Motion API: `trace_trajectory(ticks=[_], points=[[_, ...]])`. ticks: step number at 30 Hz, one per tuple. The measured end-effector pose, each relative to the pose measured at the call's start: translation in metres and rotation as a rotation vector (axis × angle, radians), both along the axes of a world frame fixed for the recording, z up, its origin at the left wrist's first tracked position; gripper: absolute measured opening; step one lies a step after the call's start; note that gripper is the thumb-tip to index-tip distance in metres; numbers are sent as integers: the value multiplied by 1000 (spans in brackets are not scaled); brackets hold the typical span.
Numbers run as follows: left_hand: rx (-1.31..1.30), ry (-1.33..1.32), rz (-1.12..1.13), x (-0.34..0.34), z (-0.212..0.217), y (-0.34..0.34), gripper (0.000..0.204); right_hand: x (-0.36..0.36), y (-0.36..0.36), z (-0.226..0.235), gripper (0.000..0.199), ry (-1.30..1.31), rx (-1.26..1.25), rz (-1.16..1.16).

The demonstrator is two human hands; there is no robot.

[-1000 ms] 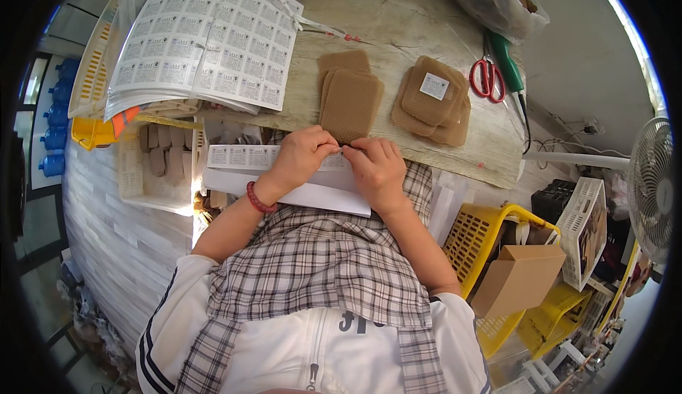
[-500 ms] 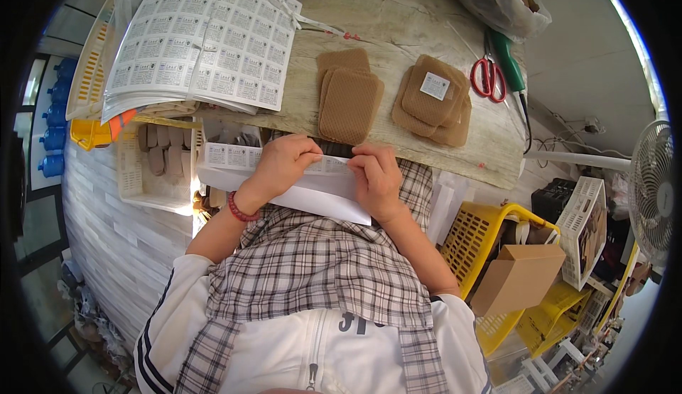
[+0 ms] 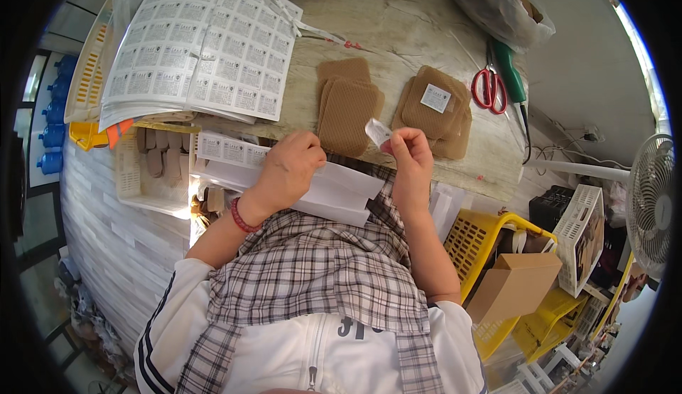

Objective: The person repeatedly peels small labels from a sheet and affixes them to brown rectangular pads on a cluttered workbench. They handle the pads one at a time, placing some into a clear plastic bag and stacking others on the table.

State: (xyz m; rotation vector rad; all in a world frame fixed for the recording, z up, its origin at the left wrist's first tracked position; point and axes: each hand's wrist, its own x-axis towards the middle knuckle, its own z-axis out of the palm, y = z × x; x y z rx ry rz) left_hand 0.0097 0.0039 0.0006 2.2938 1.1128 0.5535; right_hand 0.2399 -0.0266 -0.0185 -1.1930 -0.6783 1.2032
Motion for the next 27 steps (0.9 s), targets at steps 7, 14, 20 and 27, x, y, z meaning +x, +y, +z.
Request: trace_trajectory(ticks=[7, 14, 20, 27], points=[[217, -67, -97, 17, -12, 13, 7, -14, 47, -10, 5, -288, 63, 70], [181, -81, -94, 16, -18, 18, 8, -18, 59, -35, 6, -505, -8, 30], [198, -73, -85, 19, -21, 20, 10, -18, 60, -30, 8, -555, -61, 42], [135, -89, -71, 20, -9, 24, 8, -19, 61, -28, 9, -599, -71, 49]])
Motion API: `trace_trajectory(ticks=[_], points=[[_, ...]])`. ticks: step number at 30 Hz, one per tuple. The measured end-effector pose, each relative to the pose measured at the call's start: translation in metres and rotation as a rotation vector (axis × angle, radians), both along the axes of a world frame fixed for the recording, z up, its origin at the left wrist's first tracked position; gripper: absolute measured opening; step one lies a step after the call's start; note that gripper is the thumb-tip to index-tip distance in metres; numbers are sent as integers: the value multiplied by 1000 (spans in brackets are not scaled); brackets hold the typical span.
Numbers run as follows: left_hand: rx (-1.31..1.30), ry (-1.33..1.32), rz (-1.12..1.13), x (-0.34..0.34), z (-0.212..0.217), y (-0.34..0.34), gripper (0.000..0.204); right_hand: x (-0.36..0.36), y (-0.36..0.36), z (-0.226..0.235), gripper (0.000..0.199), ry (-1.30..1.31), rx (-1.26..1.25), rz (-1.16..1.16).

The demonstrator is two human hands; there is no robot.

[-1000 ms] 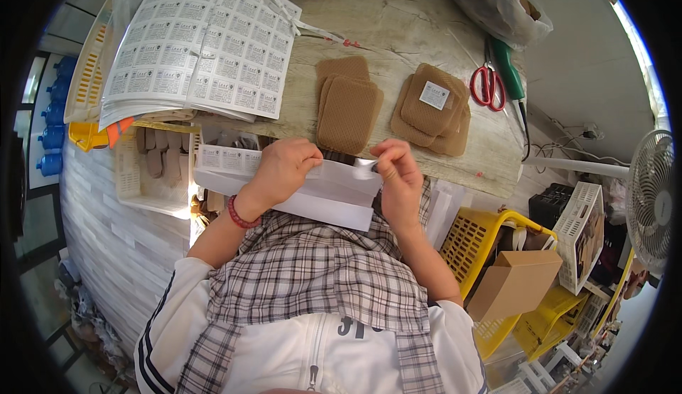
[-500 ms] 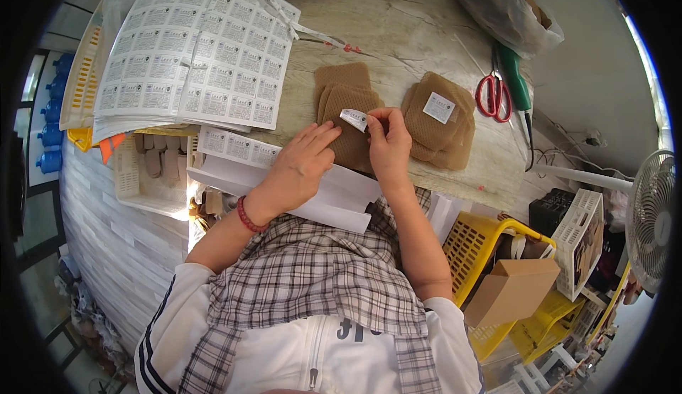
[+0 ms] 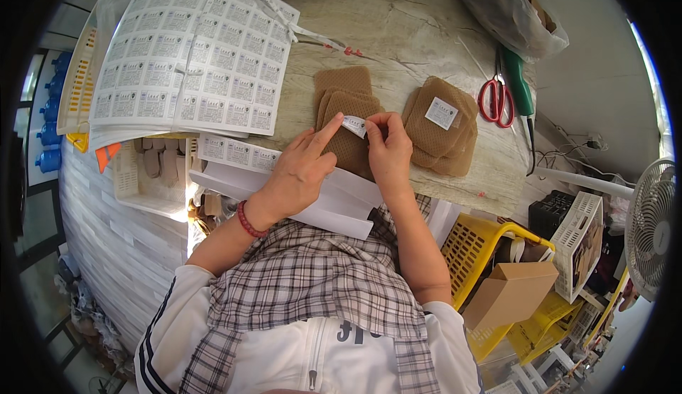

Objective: The person repeatedly peels small labels from a sheet and affixes them to brown rectangular pads on a cluttered workbench. They handle the pads one at a time, placing some into a clear plastic bag and stacking others on the table.

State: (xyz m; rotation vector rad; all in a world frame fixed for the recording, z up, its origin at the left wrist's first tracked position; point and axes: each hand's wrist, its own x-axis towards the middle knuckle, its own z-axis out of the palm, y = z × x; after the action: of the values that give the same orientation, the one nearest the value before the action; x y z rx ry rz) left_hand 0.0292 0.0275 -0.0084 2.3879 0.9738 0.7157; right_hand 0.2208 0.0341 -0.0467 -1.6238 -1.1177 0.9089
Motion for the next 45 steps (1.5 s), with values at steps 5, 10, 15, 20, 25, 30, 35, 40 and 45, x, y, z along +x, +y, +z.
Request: trace_trajectory(ticks=[5, 10, 15, 20, 25, 30, 35, 40, 45], points=[[49, 39, -14, 3, -4, 1, 8, 0, 0, -1, 9, -45, 2, -8], [76, 55, -16, 4, -9, -1, 7, -1, -1, 0, 9, -69, -4, -9], [90, 72, -22, 3, -11, -1, 9, -2, -2, -1, 10, -98, -1, -11], [102, 86, -11, 3, -13, -2, 9, -6, -4, 1, 9, -237, 100, 8], [101, 99, -2, 3, -12, -2, 9, -9, -4, -3, 15, -551, 229, 31], [99, 122, 16, 4, -12, -3, 9, -19, -2, 15, 25, -600, 176, -73], [85, 150, 37, 5, -9, -6, 9, -6, -9, 9, 27, -911, 469, 120], [75, 172, 32, 6, -11, -8, 12, -12, -11, 8, 33, -817, 552, 299], [94, 183, 44, 7, -12, -10, 13, -14, -11, 4, 40, -795, 513, 263]])
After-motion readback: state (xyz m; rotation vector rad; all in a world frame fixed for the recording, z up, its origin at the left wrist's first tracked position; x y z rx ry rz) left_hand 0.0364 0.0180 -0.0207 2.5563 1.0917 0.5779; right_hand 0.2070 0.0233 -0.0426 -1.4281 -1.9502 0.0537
